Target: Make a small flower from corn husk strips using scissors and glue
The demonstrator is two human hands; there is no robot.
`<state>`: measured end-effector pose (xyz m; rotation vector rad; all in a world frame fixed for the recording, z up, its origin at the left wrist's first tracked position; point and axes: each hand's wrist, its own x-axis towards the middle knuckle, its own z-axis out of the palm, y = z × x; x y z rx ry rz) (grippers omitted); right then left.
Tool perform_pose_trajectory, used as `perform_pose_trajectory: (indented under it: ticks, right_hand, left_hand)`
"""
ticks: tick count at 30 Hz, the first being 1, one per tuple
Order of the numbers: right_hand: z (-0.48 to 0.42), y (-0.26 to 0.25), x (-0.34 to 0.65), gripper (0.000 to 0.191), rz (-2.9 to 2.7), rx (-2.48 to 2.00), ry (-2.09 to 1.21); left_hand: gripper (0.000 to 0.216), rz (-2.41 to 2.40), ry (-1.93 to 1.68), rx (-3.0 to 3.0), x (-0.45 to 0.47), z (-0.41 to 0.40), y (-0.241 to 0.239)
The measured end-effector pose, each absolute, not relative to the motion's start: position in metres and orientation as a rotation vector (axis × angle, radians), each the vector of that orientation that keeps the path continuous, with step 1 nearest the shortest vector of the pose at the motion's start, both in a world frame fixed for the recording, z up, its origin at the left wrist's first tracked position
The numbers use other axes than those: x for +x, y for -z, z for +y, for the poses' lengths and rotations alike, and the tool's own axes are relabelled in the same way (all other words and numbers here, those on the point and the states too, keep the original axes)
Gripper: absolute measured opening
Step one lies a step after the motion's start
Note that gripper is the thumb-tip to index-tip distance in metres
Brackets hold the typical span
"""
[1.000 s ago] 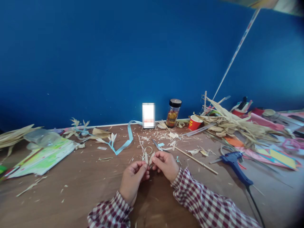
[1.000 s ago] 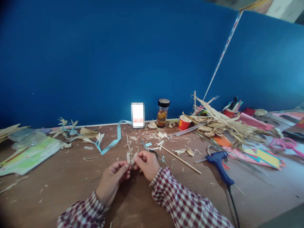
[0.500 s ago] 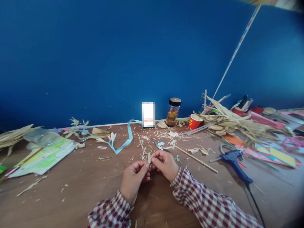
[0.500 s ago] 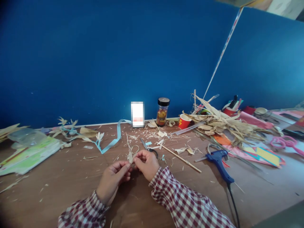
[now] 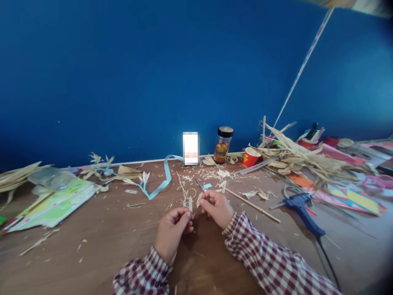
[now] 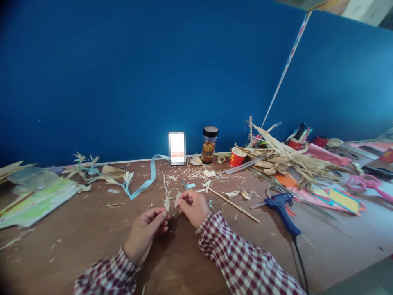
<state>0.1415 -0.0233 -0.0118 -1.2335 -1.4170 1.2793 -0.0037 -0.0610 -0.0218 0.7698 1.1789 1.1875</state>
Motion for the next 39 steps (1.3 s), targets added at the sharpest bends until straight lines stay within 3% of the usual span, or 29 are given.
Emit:
perform_pose_trajectory:
  ticks: [14, 22, 39]
  right_hand:
    - [-0.028, 0.011, 0.141, 0.014, -1.52, -1.145, -1.181]
    - [-0.035, 0.003, 0.134, 0.01, -1.576, -1.072, -1.158]
    - [-0.036, 0.007, 0.133, 0.01, -1.623, -1.11, -1.151]
  left_hand:
    - [0.032, 1.235, -1.17, 0.94, -0.008, -0.054, 0.016]
    - [0.021, 1.193, -1.116, 1.029, -0.009, -0.059, 0.02]
    - [0.023, 1.224, -1.108, 1.046, -0.009, -0.059, 0.022]
